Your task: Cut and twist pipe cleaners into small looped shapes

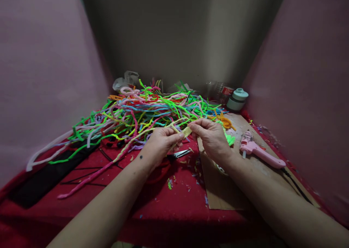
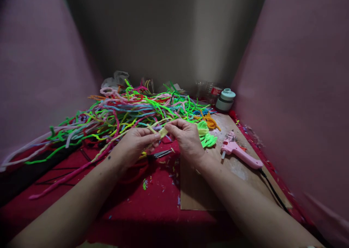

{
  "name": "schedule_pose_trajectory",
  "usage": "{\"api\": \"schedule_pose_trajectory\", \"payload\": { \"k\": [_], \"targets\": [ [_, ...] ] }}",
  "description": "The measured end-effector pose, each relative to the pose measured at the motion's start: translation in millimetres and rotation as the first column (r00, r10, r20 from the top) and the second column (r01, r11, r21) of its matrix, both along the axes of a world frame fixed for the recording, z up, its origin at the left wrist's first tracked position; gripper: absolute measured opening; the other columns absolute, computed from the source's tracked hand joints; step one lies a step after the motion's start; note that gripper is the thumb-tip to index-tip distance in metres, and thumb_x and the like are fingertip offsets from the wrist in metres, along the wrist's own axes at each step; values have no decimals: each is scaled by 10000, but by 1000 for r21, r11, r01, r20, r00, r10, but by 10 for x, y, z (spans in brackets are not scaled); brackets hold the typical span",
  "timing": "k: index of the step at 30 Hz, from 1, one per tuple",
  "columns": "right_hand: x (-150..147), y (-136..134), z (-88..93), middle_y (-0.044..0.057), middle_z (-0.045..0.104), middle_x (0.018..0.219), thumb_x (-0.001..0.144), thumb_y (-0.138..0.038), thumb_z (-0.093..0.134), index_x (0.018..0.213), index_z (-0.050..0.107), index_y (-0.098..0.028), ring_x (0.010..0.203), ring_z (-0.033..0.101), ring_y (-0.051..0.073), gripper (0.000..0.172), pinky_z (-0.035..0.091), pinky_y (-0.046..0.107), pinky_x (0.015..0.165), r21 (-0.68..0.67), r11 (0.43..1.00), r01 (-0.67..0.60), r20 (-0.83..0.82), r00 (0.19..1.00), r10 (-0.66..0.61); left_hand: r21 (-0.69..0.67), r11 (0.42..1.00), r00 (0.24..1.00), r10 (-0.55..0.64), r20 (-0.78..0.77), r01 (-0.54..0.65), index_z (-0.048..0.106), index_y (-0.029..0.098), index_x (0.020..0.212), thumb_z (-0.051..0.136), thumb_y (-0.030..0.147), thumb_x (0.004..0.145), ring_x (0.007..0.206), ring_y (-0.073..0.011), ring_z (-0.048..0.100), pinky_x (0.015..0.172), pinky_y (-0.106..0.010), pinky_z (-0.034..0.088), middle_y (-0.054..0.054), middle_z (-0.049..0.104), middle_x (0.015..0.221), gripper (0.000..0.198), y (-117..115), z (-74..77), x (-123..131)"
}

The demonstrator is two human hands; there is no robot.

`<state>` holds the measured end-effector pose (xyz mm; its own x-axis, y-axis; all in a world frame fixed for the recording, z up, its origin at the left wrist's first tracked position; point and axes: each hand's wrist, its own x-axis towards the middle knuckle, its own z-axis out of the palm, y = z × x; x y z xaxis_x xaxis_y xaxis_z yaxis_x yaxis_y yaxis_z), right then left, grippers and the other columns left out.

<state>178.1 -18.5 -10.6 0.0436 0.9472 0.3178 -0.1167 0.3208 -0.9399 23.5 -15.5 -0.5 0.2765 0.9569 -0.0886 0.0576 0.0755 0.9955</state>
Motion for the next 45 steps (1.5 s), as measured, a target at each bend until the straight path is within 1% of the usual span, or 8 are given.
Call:
{"api": "schedule_pose_trajectory", "payload": {
  "k": [7, 13, 19, 25, 30, 34, 39, 45],
  "targets": [
    [-32, -45, 29, -43, 483, 500, 752, -270, 625, 609, 575, -162, 467, 391, 71, 186, 310, 228, 486, -22, 997, 78, 29, 997, -77, 23, 1000, 1000, -8, -14, 8, 625, 118, 636, 682, 310, 659, 429, -57, 449, 447, -195, 321, 15, 557, 527, 202, -29, 28, 11],
    [-36, -4, -14, -6, 545, 573, 792, -429, 554, 696, 616, -152, 507, 471, 94, 300, 348, 231, 492, -67, 997, -32, -56, 998, 28, 71, 997, 998, 36, -42, -33, 616, 126, 627, 669, 323, 670, 436, -60, 449, 460, -201, 331, 21, 560, 521, 209, -28, 32, -1],
    [-56, -98, 58, -37, 476, 527, 739, -285, 635, 536, 590, -144, 509, 396, 69, 251, 328, 222, 514, 22, 999, 31, 148, 988, -34, 136, 990, 993, -21, -115, 36, 631, 116, 651, 647, 380, 692, 484, -76, 466, 498, -216, 362, 2, 581, 571, 268, -18, 26, -7],
    [-48, -85, 36, -35, 477, 522, 748, -304, 615, 561, 595, -146, 493, 385, 72, 246, 309, 224, 481, -14, 999, 50, 128, 991, -48, 182, 983, 992, -15, -122, 38, 628, 119, 640, 648, 343, 693, 497, -65, 456, 505, -200, 352, 19, 559, 561, 231, -24, 35, 4],
    [-78, -71, 14, -22, 547, 588, 730, -298, 619, 640, 601, -151, 529, 451, 83, 173, 364, 232, 528, -62, 992, -106, 35, 993, 108, 183, 983, 996, -12, -85, 27, 613, 123, 631, 619, 314, 701, 498, -77, 464, 505, -212, 358, 11, 571, 566, 204, -20, 27, 0],
    [-89, -81, 27, -20, 559, 587, 697, -268, 640, 647, 620, -147, 525, 458, 82, 132, 371, 234, 529, -81, 995, -51, 11, 999, 52, 194, 979, 994, -50, -99, 68, 607, 122, 627, 598, 255, 702, 510, -75, 460, 518, -211, 353, 11, 566, 571, 153, -21, 37, -1],
    [-100, -84, 30, 0, 604, 629, 686, -251, 626, 670, 650, -145, 556, 493, 96, 110, 387, 241, 547, -112, 988, -103, 24, 994, 106, 147, 988, 999, -43, -6, 43, 579, 123, 646, 598, 235, 708, 484, -65, 454, 500, -206, 354, 22, 553, 555, 130, -24, 39, 8],
    [-102, -82, 12, 8, 622, 639, 689, -215, 586, 715, 675, -144, 572, 517, 106, 117, 400, 247, 568, -125, 991, -45, 115, 992, 59, 176, 983, 996, -57, 61, 45, 569, 154, 807, 618, 209, 704, 493, -78, 504, 504, -209, 389, 31, 589, 595, 127, -24, 14, 14]
  ]
}}
